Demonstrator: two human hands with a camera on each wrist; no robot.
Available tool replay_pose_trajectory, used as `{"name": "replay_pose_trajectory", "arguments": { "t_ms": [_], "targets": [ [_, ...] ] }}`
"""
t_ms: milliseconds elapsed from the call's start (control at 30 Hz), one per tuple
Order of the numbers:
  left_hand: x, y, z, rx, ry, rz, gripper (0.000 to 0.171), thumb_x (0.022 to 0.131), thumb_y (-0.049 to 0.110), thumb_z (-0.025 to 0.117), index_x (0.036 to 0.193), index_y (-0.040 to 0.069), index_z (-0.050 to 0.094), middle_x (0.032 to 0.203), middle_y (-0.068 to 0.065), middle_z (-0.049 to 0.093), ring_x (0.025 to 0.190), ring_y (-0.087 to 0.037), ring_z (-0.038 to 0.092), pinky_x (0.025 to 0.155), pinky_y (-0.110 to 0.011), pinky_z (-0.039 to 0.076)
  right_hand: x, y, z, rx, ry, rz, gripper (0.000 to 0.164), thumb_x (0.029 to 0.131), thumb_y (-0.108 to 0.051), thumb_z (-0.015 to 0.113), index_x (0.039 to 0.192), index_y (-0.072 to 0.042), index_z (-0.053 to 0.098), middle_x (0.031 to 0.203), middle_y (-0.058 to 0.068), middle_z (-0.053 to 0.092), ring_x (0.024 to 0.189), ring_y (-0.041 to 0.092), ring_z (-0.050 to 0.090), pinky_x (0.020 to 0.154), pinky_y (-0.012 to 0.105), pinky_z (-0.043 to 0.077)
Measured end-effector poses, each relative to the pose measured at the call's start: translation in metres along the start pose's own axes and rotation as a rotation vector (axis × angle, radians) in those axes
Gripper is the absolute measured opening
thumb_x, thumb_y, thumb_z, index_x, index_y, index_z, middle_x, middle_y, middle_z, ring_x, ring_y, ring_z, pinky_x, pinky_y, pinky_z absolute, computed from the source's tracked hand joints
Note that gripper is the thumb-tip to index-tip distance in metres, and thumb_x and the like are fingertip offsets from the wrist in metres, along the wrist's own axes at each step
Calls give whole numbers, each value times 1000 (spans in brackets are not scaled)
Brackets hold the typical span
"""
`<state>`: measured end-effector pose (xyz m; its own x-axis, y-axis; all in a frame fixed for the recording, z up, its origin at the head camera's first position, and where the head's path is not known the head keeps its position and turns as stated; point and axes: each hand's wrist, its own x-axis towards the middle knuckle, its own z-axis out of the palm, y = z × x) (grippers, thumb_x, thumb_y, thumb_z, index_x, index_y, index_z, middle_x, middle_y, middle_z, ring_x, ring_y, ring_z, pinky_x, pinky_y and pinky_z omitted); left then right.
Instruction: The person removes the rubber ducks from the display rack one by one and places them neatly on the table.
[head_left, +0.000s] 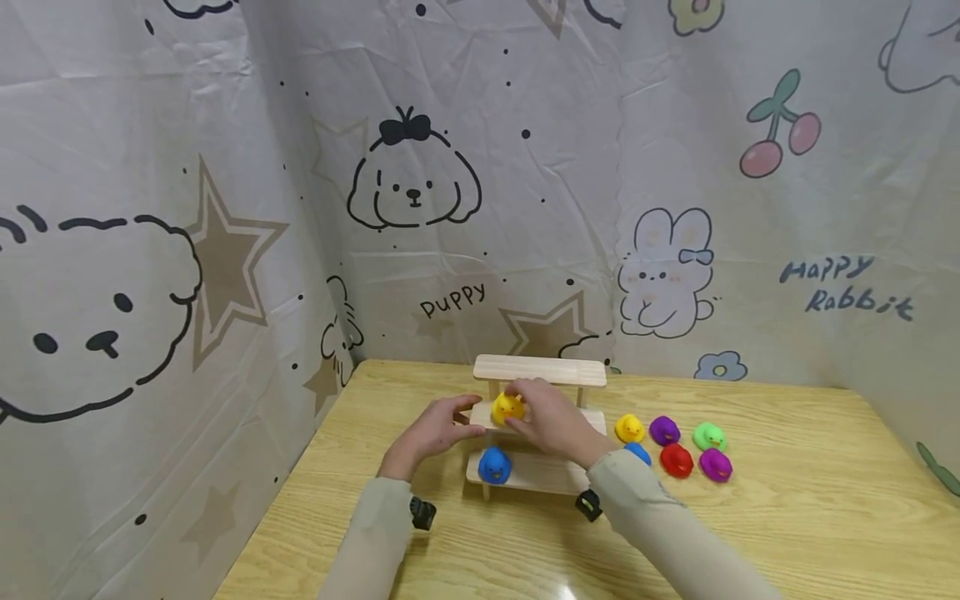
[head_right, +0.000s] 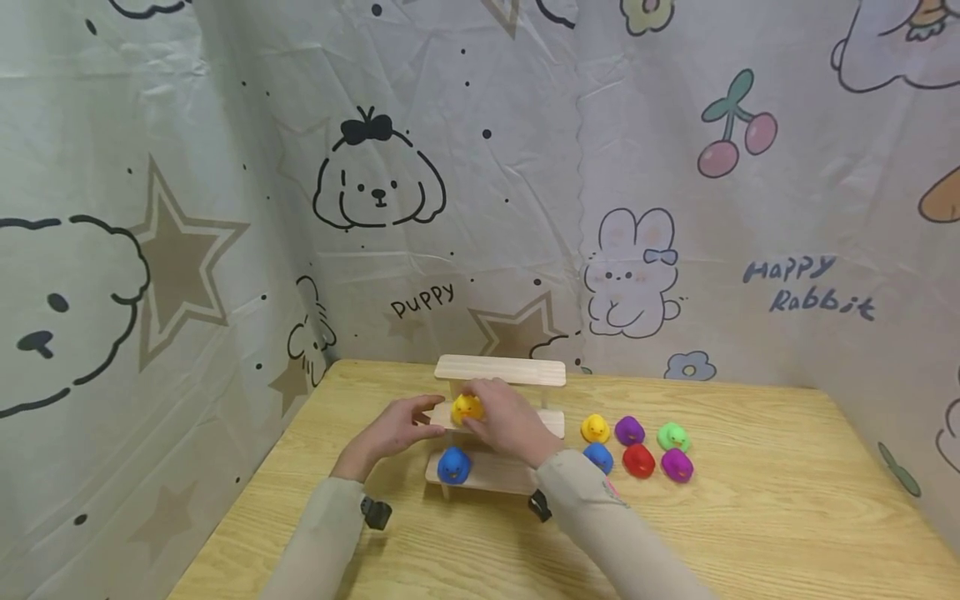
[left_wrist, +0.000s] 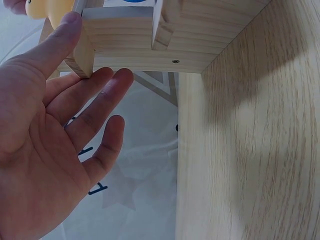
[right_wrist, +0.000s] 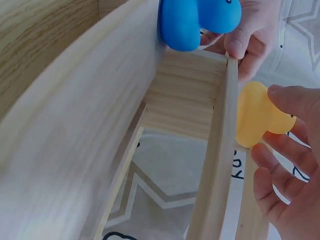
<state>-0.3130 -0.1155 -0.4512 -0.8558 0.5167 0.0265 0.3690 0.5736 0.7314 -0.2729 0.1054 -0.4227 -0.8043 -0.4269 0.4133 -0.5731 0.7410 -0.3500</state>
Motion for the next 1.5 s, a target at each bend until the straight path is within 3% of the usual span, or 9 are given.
{"name": "replay_pose_trajectory", "arguments": {
  "t_ms": [167,500,733,1033,1167,1367,1500],
  "targets": [
    [1,-1,0,-5,5,2,58,89,33,67,138,8,48,133,-11,53,105,-27,59,84,-39,51,-8,6,-10,17,12,-18,30,84,-21,73,108,-8,59,100,3,61,90,21,58,78,33,50],
    [1,-4,2,11,8,2,59,89,32,66,139,9,47,134,-11,52,108,-27,58,85,-39,50,-33,15,-37,-33,93,-131,33,80,-15,76,107,-4,59,100,4,62,87,20,58,76,33,51],
    [-1,-3,2,10,9,1,59,89,32,66,139,9,47,134,-12,51,108,-27,57,85,-41,50,-54,23,-59,-77,95,-97,37,81,-16,74,113,-4,61,105,3,63,92,20,58,79,36,51],
    [-1,-3,2,6,9,13,59,89,31,66,139,7,47,135,-12,51,108,-28,58,85,-41,50,-79,41,-74,-111,138,-123,36,78,-12,75,112,-5,62,107,5,63,97,20,59,82,39,51],
    [-1,-3,2,10,12,8,59,89,31,66,139,7,47,134,-12,51,108,-28,58,85,-41,50,-93,50,-79,-111,163,-98,38,77,-7,75,111,-3,61,107,7,63,92,21,59,76,39,53],
    [-1,-1,2,8,9,12,59,90,31,66,140,6,46,134,-12,51,108,-29,57,85,-41,50,-112,66,-83,-135,202,-90,38,74,-4,75,109,-1,61,102,6,61,78,12,53,62,28,50],
    [-1,-1,2,13,6,8,59,90,30,66,139,6,46,134,-12,51,108,-28,58,85,-40,50,-125,75,-85,-144,187,-39,38,74,-4,76,108,-1,61,100,5,61,76,10,51,63,27,51]
  ]
}}
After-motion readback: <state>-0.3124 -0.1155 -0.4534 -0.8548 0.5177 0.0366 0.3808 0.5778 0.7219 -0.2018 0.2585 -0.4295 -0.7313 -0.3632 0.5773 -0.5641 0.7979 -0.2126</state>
